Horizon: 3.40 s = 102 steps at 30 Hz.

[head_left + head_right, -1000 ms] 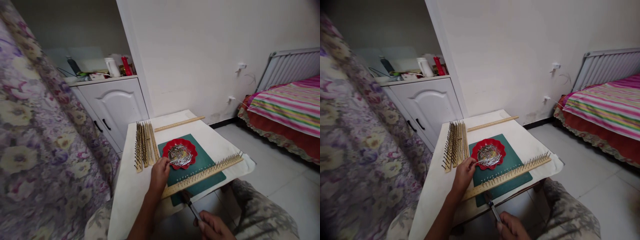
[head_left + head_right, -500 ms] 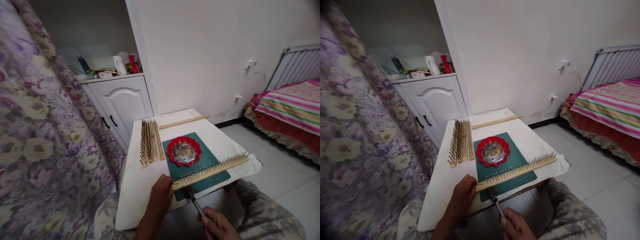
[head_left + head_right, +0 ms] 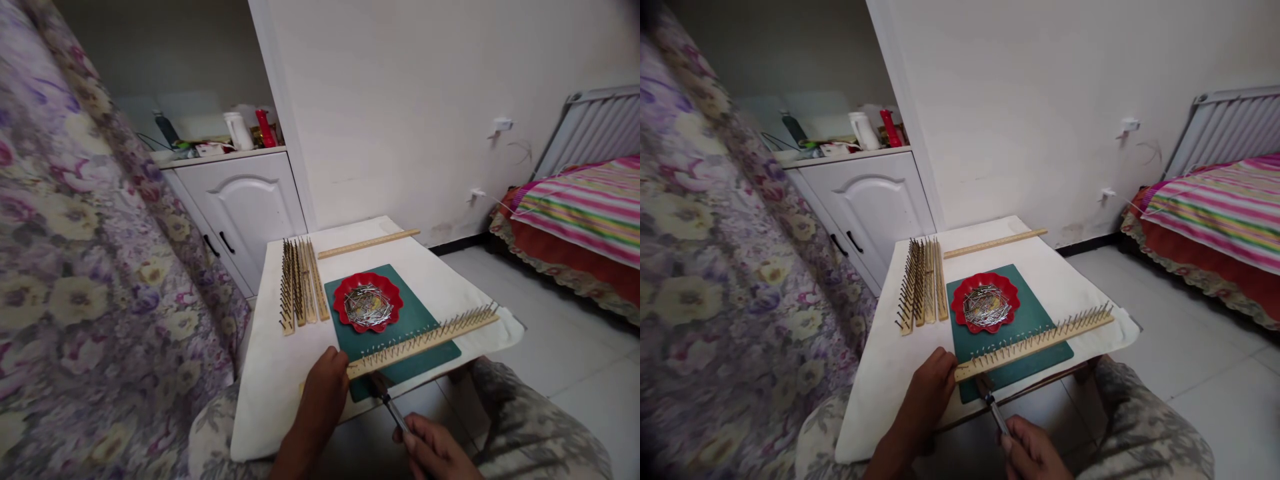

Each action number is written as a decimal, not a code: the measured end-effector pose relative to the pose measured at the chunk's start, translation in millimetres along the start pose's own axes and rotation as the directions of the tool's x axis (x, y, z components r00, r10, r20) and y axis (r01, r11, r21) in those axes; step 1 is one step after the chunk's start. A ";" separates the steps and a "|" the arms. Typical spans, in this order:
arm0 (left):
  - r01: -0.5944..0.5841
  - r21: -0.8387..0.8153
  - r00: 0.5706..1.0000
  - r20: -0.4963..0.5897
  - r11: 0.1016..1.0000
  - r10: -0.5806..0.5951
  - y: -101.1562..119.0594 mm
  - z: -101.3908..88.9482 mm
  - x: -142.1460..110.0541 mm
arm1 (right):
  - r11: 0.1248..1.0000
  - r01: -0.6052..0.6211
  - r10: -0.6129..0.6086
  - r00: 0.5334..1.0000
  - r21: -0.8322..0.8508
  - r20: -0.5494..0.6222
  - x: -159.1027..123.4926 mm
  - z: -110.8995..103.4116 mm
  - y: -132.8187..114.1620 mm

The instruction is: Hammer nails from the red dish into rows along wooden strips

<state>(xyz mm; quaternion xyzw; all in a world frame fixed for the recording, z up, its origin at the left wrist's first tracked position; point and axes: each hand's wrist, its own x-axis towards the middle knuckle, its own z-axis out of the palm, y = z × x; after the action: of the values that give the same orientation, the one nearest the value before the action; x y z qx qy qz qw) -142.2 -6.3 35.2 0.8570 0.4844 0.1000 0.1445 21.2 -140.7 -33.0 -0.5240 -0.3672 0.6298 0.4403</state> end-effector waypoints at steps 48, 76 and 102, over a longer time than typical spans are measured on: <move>-0.058 0.195 0.990 0.135 0.979 0.032 11.5 -10.1 12.7 | 0.992 0.072 -0.066 0.996 -0.100 0.059 1.7 -2.8 -9.2; -0.130 0.155 0.991 0.047 0.979 0.124 17.6 -10.2 18.8 | 0.994 0.083 -0.081 0.996 -0.065 0.028 2.6 -0.1 -2.0; -0.137 -0.451 0.966 -0.256 0.882 0.019 -9.4 26.0 13.3 | 0.992 0.065 -0.062 0.998 -0.111 0.027 0.0 2.6 -11.3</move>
<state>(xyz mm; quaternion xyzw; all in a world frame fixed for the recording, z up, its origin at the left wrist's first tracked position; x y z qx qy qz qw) -134.8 5.8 8.0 0.7973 0.4254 0.3234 0.2804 20.6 -136.9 -22.1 -0.5285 -0.4233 0.6000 0.4259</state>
